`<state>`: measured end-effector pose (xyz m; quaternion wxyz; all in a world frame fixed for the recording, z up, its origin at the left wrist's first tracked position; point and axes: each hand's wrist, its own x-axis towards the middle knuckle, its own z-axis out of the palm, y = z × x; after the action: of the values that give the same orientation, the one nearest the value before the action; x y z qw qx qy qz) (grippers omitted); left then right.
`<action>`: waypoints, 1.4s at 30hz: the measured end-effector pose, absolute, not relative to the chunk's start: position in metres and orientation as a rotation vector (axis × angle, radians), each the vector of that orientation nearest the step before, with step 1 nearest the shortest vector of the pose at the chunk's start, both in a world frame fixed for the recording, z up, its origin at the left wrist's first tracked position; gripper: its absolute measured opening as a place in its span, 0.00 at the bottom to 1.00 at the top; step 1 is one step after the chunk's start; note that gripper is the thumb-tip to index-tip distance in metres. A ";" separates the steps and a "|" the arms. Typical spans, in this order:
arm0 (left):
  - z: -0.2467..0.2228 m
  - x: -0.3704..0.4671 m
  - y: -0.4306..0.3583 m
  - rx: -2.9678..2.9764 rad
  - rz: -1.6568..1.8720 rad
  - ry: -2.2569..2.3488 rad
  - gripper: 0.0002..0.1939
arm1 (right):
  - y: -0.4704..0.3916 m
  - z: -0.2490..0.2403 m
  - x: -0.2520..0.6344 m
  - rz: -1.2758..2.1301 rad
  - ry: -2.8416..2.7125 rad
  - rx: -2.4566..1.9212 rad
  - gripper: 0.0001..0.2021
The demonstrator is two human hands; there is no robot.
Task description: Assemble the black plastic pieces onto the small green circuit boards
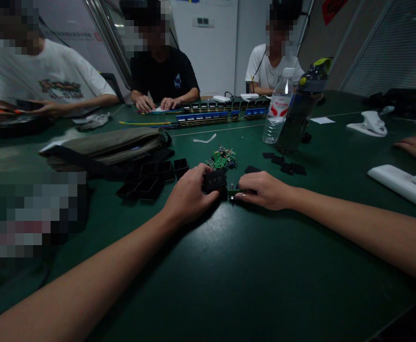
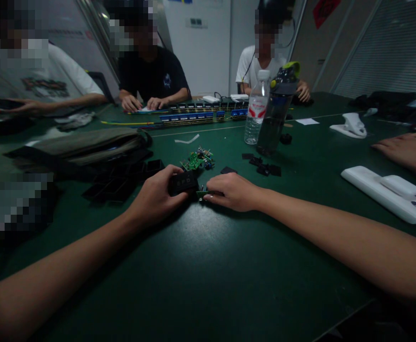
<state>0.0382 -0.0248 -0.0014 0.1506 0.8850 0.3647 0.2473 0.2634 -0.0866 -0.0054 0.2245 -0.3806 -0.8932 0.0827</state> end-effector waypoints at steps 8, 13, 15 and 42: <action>-0.001 0.038 -0.025 2.536 0.711 1.044 0.18 | -0.086 -0.006 0.263 0.230 -2.470 -1.052 0.16; -0.003 0.037 -0.024 2.539 0.721 1.043 0.18 | -0.086 -0.007 0.263 0.228 -2.467 -1.062 0.15; -0.003 0.037 -0.024 2.540 0.721 1.040 0.18 | -0.086 -0.007 0.263 0.229 -2.470 -1.058 0.15; -0.001 0.038 -0.025 2.529 0.708 1.044 0.18 | -0.086 -0.004 0.263 0.257 -2.479 -1.086 0.15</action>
<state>0.0380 -0.0254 -0.0009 0.1569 0.8838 0.3647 0.2474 0.2632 -0.0857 -0.0045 0.2099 -0.3906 -0.8915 0.0923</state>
